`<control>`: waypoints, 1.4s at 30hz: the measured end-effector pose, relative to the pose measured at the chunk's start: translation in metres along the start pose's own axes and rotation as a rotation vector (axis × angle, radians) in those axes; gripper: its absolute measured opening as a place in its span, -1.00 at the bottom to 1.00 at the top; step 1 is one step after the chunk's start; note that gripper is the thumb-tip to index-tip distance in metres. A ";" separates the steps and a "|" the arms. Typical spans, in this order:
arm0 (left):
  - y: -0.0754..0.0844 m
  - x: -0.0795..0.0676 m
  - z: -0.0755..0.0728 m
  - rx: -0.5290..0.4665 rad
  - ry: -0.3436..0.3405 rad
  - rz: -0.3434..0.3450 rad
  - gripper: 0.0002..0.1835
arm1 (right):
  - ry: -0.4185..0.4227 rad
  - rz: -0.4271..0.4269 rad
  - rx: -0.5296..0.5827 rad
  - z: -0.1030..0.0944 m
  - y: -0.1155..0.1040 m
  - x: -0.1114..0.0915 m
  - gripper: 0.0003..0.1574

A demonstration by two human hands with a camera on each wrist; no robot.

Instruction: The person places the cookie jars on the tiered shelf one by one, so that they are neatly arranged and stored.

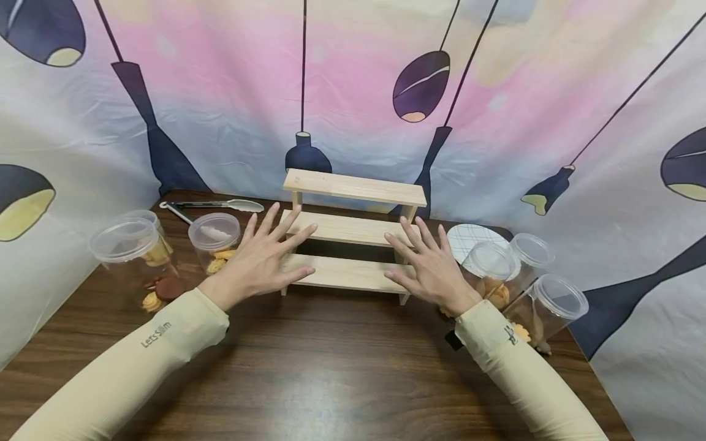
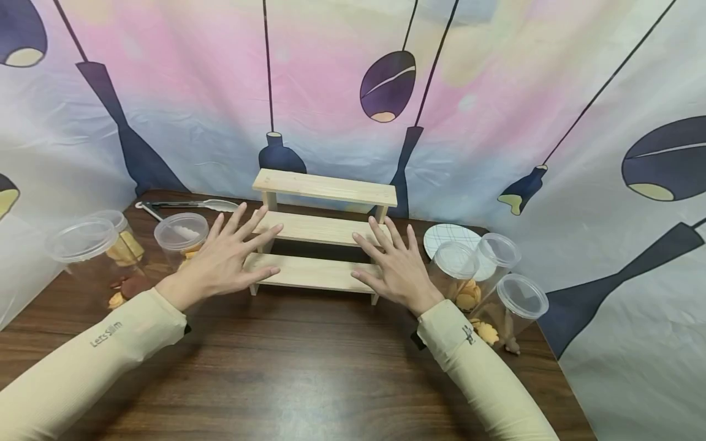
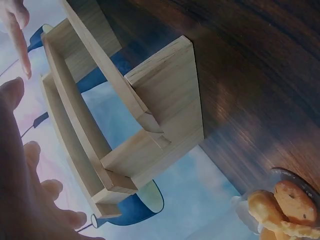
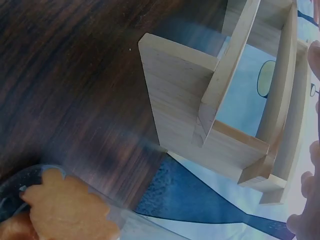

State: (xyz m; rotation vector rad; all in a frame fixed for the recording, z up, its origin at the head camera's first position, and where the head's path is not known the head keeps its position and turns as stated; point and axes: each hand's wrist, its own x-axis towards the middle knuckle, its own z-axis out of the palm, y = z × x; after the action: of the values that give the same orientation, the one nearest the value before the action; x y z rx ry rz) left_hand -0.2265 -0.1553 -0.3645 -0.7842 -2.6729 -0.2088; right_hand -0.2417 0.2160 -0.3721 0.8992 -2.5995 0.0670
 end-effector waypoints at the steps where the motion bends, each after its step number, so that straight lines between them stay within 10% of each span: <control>1: 0.000 0.000 0.000 0.004 0.002 -0.003 -0.13 | 0.002 -0.002 -0.002 0.000 0.000 0.000 -0.07; 20: -0.006 0.004 0.004 -0.061 0.004 -0.051 -0.13 | -0.021 0.021 0.012 0.001 0.003 -0.003 -0.06; 42: -0.028 0.018 0.034 -0.658 -0.042 -0.503 0.14 | 0.065 0.053 0.147 -0.005 -0.006 -0.009 -0.07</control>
State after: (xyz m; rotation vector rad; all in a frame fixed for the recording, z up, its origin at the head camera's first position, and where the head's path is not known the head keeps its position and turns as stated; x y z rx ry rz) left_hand -0.2658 -0.1622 -0.3910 -0.2453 -2.8007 -1.2473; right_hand -0.2297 0.2179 -0.3712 0.8627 -2.5840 0.3008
